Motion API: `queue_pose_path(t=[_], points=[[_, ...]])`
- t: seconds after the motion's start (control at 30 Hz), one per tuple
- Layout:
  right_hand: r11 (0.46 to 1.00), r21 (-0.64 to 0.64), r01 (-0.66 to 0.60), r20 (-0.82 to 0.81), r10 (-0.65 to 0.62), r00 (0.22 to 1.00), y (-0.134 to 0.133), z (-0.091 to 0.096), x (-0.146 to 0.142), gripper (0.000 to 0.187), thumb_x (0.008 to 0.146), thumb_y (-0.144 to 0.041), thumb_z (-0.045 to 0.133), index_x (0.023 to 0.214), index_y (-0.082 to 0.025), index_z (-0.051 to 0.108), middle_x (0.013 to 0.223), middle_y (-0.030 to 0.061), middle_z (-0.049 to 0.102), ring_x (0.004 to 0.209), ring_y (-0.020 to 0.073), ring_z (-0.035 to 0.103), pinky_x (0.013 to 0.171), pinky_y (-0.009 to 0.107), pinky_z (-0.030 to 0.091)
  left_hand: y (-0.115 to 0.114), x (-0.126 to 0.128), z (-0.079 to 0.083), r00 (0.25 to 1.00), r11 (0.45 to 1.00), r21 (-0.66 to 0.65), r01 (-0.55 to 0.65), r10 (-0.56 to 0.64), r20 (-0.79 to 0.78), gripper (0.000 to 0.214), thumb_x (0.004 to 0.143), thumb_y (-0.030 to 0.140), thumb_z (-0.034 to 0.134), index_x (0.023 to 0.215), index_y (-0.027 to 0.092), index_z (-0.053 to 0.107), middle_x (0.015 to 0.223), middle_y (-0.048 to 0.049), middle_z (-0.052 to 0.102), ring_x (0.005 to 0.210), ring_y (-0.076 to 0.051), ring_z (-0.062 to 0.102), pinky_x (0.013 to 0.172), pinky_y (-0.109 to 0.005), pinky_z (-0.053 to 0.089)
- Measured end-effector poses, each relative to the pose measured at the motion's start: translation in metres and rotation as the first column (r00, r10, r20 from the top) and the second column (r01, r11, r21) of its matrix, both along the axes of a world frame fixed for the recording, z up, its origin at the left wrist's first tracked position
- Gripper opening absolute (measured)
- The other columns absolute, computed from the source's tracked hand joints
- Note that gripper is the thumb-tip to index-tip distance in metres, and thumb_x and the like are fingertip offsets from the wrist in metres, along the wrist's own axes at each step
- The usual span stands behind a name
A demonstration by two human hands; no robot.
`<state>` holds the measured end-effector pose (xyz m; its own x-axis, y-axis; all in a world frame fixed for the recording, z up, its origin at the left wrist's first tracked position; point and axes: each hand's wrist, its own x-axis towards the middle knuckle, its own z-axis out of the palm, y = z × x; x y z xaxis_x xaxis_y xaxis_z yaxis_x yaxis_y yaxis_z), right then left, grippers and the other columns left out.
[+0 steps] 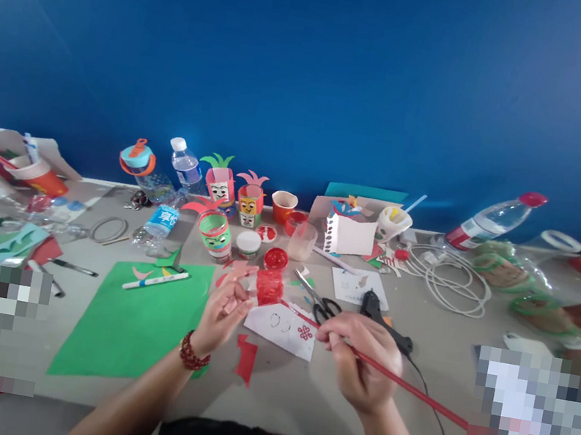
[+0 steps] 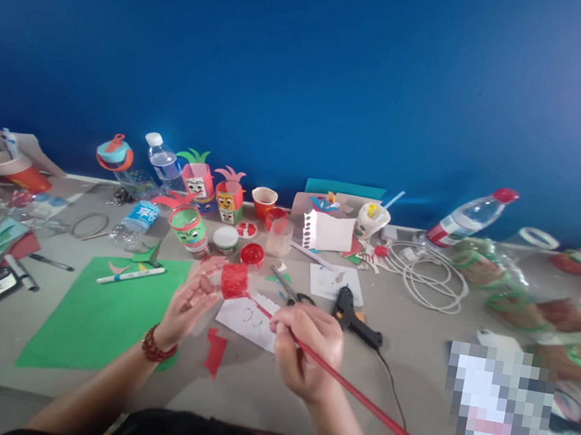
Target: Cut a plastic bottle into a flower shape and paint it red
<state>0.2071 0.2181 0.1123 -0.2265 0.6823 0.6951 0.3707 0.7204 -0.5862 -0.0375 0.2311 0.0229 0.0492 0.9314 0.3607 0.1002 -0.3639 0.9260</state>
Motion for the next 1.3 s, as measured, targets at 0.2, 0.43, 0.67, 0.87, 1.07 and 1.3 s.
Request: queue_pose_path(t=[0.2,0.43,0.67,0.87,1.07,1.3], points=[[1.0,0.018,-0.008,-0.021,0.008,1.0,0.002,-0.003,-0.001,0.022,0.081,-0.002,0.051,0.083,-0.02,0.063,0.066,0.0005,0.064,0.055,0.0139,0.057,0.053,0.027,0.045,0.0,0.0,0.001,1.0,0.999,-0.032,-0.02,0.019,-0.021,0.024,0.093,0.036,0.06,0.077,0.02,0.053,0.139,-0.0172,0.057,0.137,-0.03,0.048,0.104,-0.045,0.045],[0.997,0.07,-0.024,-0.067,0.029,0.997,0.002,-0.007,-0.001,0.021,0.08,-0.003,0.05,0.084,-0.019,0.063,0.065,0.0013,0.064,0.056,0.0143,0.057,0.054,0.027,0.046,-0.001,0.001,0.005,0.999,0.997,-0.066,-0.036,0.035,-0.018,0.025,0.092,0.038,0.061,0.075,0.02,0.054,0.137,-0.0158,0.059,0.136,-0.031,0.048,0.104,-0.044,0.043],[0.995,0.094,-0.034,-0.05,0.039,0.998,0.002,-0.006,-0.002,0.022,0.081,-0.002,0.05,0.084,-0.018,0.065,0.064,0.0015,0.064,0.055,0.0142,0.058,0.053,0.027,0.046,0.0,0.0,0.0,0.998,0.989,-0.141,-0.044,0.05,0.044,0.029,0.088,0.041,0.066,0.073,0.019,0.054,0.125,-0.0141,0.061,0.122,-0.03,0.055,0.095,-0.039,0.046],[0.995,0.085,-0.052,-0.032,0.055,0.998,0.002,-0.006,-0.003,0.021,0.081,-0.002,0.049,0.082,-0.018,0.064,0.063,0.0012,0.063,0.053,0.0142,0.057,0.052,0.028,0.045,0.0,-0.001,-0.005,0.995,0.982,-0.178,-0.067,0.08,0.064,0.032,0.085,0.047,0.068,0.072,0.02,0.056,0.102,-0.0098,0.064,0.099,-0.026,0.06,0.083,-0.034,0.047],[0.993,0.115,-0.04,-0.045,0.046,0.998,0.001,-0.007,-0.003,0.022,0.079,-0.001,0.05,0.082,-0.017,0.064,0.062,0.0016,0.062,0.054,0.0146,0.058,0.052,0.028,0.046,0.0,-0.002,-0.008,0.994,0.98,-0.181,-0.081,0.094,0.061,0.033,0.085,0.05,0.068,0.072,0.021,0.057,0.085,-0.0061,0.061,0.089,-0.023,0.059,0.079,-0.033,0.046],[0.986,0.161,-0.039,-0.059,0.049,0.997,0.002,-0.004,-0.005,0.024,0.079,0.0,0.049,0.083,-0.017,0.065,0.062,0.0023,0.063,0.055,0.0156,0.06,0.052,0.028,0.049,0.0,-0.002,-0.009,0.993,0.982,-0.171,-0.085,0.098,0.069,0.032,0.085,0.048,0.068,0.073,0.021,0.058,0.078,-0.0033,0.057,0.081,-0.02,0.056,0.076,-0.031,0.044]])
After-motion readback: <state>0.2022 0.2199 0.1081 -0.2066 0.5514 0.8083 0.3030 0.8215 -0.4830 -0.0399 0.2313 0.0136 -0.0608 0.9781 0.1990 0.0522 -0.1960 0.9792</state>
